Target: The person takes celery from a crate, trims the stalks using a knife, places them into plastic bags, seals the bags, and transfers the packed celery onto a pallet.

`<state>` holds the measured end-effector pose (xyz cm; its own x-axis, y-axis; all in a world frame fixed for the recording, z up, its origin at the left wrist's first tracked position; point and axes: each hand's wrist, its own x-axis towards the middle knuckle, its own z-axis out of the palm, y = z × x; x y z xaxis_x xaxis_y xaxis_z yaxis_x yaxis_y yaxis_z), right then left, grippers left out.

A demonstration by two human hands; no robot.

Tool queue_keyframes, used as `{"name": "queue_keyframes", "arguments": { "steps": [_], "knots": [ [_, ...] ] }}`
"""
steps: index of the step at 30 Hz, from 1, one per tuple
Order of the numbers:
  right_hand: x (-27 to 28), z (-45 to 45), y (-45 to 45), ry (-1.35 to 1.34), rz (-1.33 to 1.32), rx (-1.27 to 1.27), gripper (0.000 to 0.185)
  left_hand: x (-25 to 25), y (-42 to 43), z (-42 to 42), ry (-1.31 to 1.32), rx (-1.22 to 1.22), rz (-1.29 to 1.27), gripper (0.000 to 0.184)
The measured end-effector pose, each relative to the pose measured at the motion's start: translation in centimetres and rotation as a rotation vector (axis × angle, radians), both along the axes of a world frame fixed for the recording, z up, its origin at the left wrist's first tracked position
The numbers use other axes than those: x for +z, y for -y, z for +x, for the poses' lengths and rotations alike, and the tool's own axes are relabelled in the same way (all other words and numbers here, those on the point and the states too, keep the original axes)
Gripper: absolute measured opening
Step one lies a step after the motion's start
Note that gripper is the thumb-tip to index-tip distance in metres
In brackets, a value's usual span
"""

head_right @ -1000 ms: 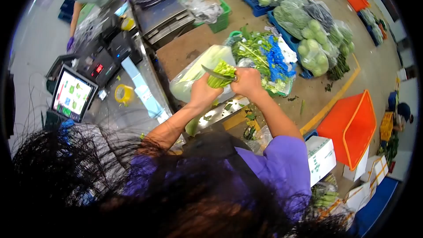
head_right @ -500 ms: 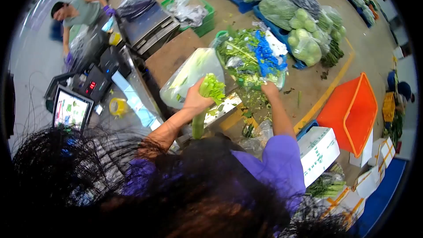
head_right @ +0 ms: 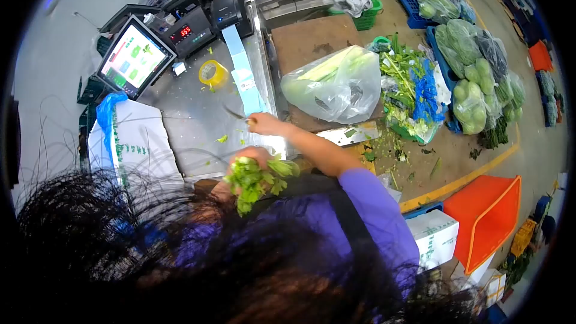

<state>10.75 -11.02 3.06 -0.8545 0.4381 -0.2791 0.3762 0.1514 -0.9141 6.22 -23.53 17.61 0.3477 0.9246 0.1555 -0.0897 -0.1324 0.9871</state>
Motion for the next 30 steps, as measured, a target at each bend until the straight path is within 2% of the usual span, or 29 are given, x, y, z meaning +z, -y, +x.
{"name": "queue_keyframes", "arguments": {
  "steps": [1, 2, 4, 5, 7, 8, 10, 11, 13, 15, 16, 18, 19, 21, 24, 27, 28, 30],
  "knots": [
    [-2.4, -2.0, 1.2, -0.123, -0.076, -0.041, 0.059, -0.1, 0.7, -0.8, 0.066, 0.051, -0.036, 0.03],
    [-2.1, -2.9, 2.2, -0.225, -0.078, -0.08, 0.061, 2.5, 1.6, -0.9, 0.139, 0.179, -0.125, 0.03],
    [0.1, -1.7, 3.1, -0.464, -0.34, 0.114, 0.057, 3.4, 2.1, -2.4, 0.274, 0.348, -0.215, 0.033],
    [1.4, -0.6, 3.4, -0.485, -0.401, 0.217, 0.054, 3.0, 1.8, -3.2, 0.338, 0.391, -0.206, 0.035],
    [4.9, 2.6, 4.0, -0.414, -0.466, 0.43, 0.05, 1.7, 0.2, -4.7, 0.228, 0.526, -0.158, 0.036],
    [9.0, 4.3, 4.2, -0.213, -0.313, 0.382, 0.047, 2.1, -1.3, -4.9, 0.101, 0.442, -0.334, 0.041],
    [8.8, 6.8, 4.7, -0.318, -0.112, 0.279, 0.049, 3.9, -4.1, -3.8, 0.051, 0.218, -0.348, 0.049],
    [8.8, 8.6, 4.6, -0.369, -0.01, 0.235, 0.05, 4.7, -5.4, -1.9, 0.136, 0.098, -0.195, 0.05],
    [13.2, 12.0, 6.0, -0.618, -0.739, -0.542, 0.056, 4.1, -7.8, 0.2, 0.262, 0.009, -0.128, 0.052],
    [8.2, 17.1, 2.9, -0.777, -0.424, -0.41, 0.056, -0.3, -10.3, 1.7, 0.332, 0.07, -0.314, 0.051],
    [9.2, 19.6, 2.0, -0.903, -0.44, -0.519, 0.054, -3.6, -11.4, 2.6, 0.33, 0.068, -0.48, 0.045],
    [10.3, 24.9, -0.9, -1.131, -0.406, -0.696, 0.048, -9.7, -12.9, 6.1, -0.123, 0.133, -0.478, 0.041],
    [10.4, 27.3, -2.6, -1.227, -0.36, -0.765, 0.045, -13.1, -13.8, 7.8, -0.265, 0.177, -0.422, 0.054],
    [11.7, 30.1, -4.8, -1.287, -0.244, -0.9, 0.041, -16.2, -15.2, 10.6, -0.706, 0.3, -0.175, 0.06],
    [12.0, 31.9, -8.1, -1.296, -0.14, -1.085, 0.036, -18.5, -18.3, 13.1, -0.919, 0.09, -0.41, 0.058],
    [10.5, 32.1, -11.0, -1.247, -0.106, -1.1, 0.038, -21.5, -19.4, 11.8, -0.598, -0.227, -0.577, 0.046],
    [10.0, 31.5, -12.1, -1.235, -0.15, -1.089, 0.037, -23.8, -19.0, 10.4, -0.426, -0.141, -0.401, 0.041],
    [9.7, 29.1, -14.1, -1.186, -0.163, -1.09, 0.037, -21.8, -17.8, 7.3, -0.103, 0.149, -0.477, 0.037]
  ]
}}
